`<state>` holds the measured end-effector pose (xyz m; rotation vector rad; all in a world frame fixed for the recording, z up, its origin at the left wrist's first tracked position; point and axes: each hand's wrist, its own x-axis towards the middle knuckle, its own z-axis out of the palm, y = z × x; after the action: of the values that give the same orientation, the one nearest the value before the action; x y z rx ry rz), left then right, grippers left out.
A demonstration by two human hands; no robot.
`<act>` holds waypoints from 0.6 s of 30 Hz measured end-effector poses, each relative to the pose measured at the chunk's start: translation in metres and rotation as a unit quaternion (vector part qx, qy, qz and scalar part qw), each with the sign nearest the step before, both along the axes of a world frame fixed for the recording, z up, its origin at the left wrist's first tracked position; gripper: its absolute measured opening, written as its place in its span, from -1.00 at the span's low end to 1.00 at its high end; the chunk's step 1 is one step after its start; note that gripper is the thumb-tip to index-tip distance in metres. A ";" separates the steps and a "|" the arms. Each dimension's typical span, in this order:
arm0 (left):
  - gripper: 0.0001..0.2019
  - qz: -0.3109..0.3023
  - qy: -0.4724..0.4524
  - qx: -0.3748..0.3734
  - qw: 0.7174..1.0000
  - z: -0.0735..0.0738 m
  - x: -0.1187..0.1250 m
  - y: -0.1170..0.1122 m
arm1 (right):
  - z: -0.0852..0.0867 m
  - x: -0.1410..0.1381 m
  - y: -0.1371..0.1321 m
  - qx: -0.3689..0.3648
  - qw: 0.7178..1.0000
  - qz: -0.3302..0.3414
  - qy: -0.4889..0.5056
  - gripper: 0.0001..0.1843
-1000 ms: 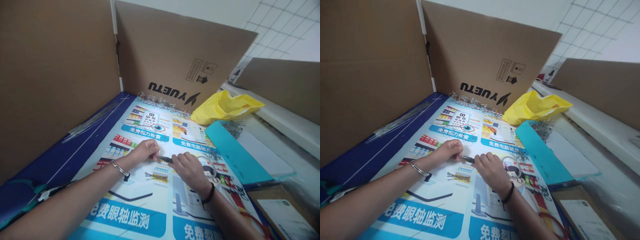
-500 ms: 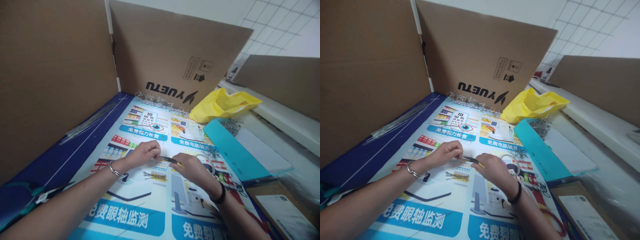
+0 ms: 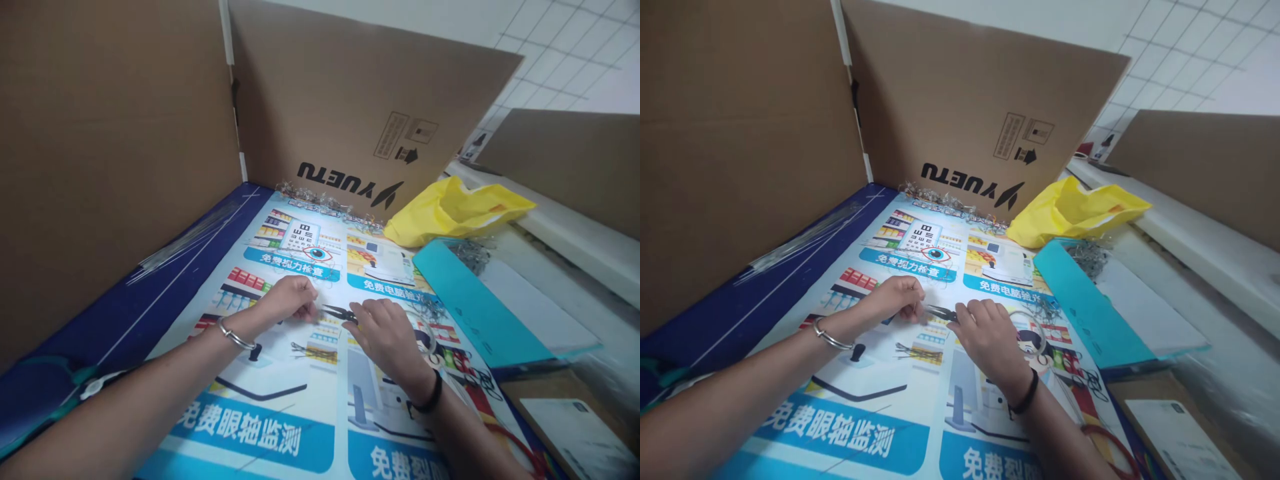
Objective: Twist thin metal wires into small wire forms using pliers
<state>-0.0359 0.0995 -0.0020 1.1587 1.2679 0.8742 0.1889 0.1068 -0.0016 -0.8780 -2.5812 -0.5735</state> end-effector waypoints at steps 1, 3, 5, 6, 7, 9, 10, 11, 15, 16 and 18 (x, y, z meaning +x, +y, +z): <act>-0.85 0.000 -0.004 -0.005 1.000 0.000 0.001 -0.001 | 0.001 -0.001 -0.002 0.020 1.000 0.006 -0.016 -0.71; -0.87 0.001 -0.011 -0.013 1.000 0.000 0.003 -0.002 | 0.002 -0.003 -0.005 0.047 0.998 0.018 -0.041 -0.71; -0.88 0.003 -0.016 -0.017 1.000 0.000 0.004 -0.003 | 0.002 -0.004 -0.008 0.061 0.996 0.025 -0.059 -0.71; -0.88 0.005 -0.018 -0.019 1.000 -0.001 0.005 -0.004 | 0.002 -0.004 -0.009 0.066 0.995 0.027 -0.066 -0.71; -0.88 0.006 -0.020 -0.021 1.000 -0.001 0.006 -0.004 | 0.002 -0.004 -0.010 0.069 0.995 0.028 -0.073 -0.71; -0.89 0.007 -0.022 -0.025 0.999 -0.002 0.007 -0.004 | 0.001 -0.003 -0.011 0.073 0.993 0.029 -0.086 -0.71; -0.89 0.008 -0.023 -0.027 0.999 -0.002 0.008 -0.004 | 0.001 -0.004 -0.011 0.075 0.993 0.031 -0.089 -0.71; -0.90 0.009 -0.023 -0.029 0.999 -0.003 0.008 -0.004 | 0.001 -0.004 -0.011 0.077 0.992 0.032 -0.091 -0.71; -0.90 0.009 -0.024 -0.036 0.999 -0.005 0.010 -0.005 | 0.002 -0.005 -0.012 0.061 0.993 0.031 -0.100 -0.72; -0.89 0.009 -0.024 -0.037 0.999 -0.005 0.010 -0.005 | 0.002 -0.005 -0.012 0.054 0.993 0.030 -0.102 -0.72; -0.89 0.007 -0.025 -0.039 0.999 -0.005 0.010 -0.005 | 0.003 -0.005 -0.013 0.043 0.993 0.030 -0.101 -0.72</act>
<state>-0.0263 0.0945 -0.0073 1.0611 1.2594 0.8528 0.1839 0.0942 0.0011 -0.7456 -2.7280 -0.7869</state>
